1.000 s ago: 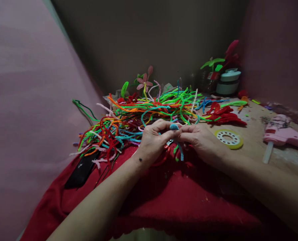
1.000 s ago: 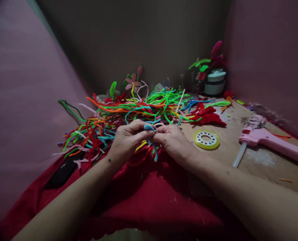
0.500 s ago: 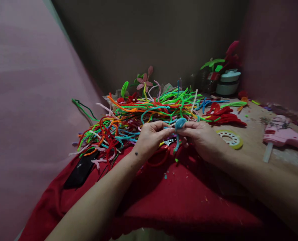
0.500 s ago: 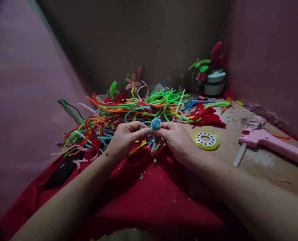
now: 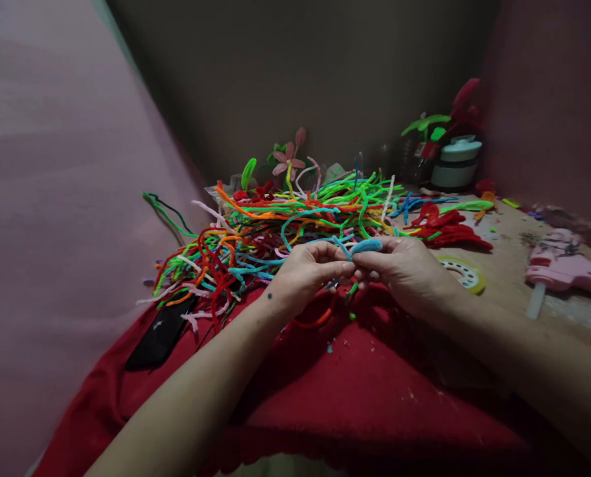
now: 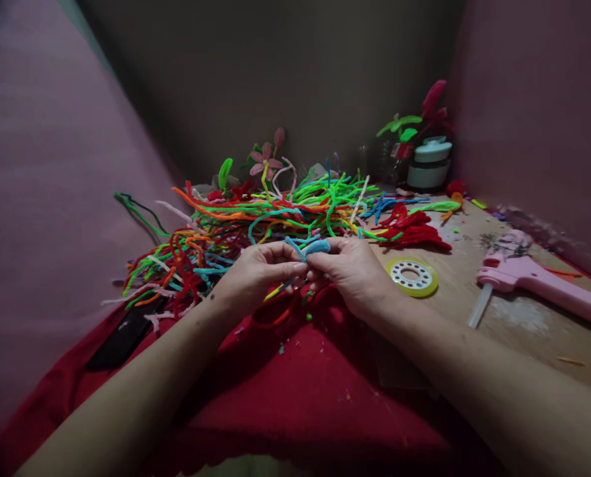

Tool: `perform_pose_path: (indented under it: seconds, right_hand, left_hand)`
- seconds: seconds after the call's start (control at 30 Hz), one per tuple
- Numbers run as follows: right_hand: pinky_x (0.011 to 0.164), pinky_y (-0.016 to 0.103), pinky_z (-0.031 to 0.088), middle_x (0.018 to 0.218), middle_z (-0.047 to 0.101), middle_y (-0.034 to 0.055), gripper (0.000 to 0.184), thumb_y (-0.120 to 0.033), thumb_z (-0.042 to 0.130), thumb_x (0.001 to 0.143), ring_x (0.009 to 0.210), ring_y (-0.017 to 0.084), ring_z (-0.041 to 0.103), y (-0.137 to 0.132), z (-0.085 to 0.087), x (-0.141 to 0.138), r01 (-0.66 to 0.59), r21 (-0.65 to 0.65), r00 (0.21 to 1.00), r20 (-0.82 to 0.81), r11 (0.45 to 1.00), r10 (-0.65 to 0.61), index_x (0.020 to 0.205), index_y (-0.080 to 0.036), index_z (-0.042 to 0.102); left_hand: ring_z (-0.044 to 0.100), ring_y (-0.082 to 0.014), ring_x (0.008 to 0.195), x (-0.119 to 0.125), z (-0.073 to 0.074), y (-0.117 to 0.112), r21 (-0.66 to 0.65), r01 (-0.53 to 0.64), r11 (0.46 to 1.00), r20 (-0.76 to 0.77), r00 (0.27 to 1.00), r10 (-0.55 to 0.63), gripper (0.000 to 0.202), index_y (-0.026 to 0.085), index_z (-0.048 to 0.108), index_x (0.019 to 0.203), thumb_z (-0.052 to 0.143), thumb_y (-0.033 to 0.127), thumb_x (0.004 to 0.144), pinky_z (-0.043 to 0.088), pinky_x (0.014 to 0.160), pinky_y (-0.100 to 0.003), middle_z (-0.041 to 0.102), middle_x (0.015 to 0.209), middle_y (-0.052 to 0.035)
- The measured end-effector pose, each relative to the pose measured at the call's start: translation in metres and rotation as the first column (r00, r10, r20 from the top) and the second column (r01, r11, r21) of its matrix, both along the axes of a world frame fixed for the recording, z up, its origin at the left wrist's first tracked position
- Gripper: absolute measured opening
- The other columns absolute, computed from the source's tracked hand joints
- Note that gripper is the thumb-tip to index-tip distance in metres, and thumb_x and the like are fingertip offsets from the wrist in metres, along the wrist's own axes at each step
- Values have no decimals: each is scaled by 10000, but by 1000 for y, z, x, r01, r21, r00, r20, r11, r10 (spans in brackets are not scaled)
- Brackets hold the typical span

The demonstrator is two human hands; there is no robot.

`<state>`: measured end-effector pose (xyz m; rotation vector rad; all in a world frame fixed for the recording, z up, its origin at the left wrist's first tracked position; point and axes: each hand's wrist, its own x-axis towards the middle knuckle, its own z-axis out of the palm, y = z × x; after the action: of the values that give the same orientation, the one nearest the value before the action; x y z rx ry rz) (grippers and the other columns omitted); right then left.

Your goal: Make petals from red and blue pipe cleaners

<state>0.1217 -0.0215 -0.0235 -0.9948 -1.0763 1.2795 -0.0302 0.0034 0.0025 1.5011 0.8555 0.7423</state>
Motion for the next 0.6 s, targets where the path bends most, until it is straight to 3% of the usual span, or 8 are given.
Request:
perform_pose_path:
  seconds: [0.13,0.3,0.43,0.5,0.53,0.6]
  right_hand:
    - [459,202,395,551,581,-19,53,-196,642,642,469,83,506,0,0,0,27,9,996,83,1000,-28,626,-155,613]
    - [376,179,292,460,512,-39,135,-197,596,677,390,54,421,-3,1,1,13,-14,982,189,1000,-10,555,-153,557]
    - [355,187,285,424,484,-40,149,-190,570,691,358,62,413,-4,3,1,-1,-44,980,200,999,10,550,-158,537]
    - [359,197,305,445,502,-32,123,-185,571,680,365,70,424,-3,2,1,-16,-70,987,156,997,26,562,-159,545]
    - [364,203,316,465,515,-28,101,-177,576,667,372,72,427,-3,2,1,-30,-87,992,118,996,40,570,-159,552]
    - [375,210,330,489,522,-27,63,-159,589,634,388,74,427,-1,0,1,-71,-115,997,30,991,75,580,-159,557]
  left_hand:
    - [520,-76,527,5,2,-5,64,-83,994,-7,997,83,138,113,584,718,670,203,657,406,544,-210,599,613,13]
    - [496,-64,502,8,1,-7,130,-98,987,-17,995,101,50,122,582,686,621,119,655,395,514,-189,566,570,37]
    - [478,-68,516,6,-5,-6,279,-123,952,-64,987,147,15,132,586,688,583,119,680,388,522,-187,548,575,36]
    - [498,-85,572,2,-9,-4,473,-86,877,-133,977,168,45,147,595,730,550,149,731,403,569,-200,561,620,23]
    - [513,-97,615,0,-12,-2,605,-30,796,-188,966,179,83,156,604,751,523,165,763,411,607,-212,576,658,9]
    - [535,-127,720,-4,-15,1,819,158,551,-316,926,204,164,175,629,804,465,184,815,417,701,-251,606,751,-28]
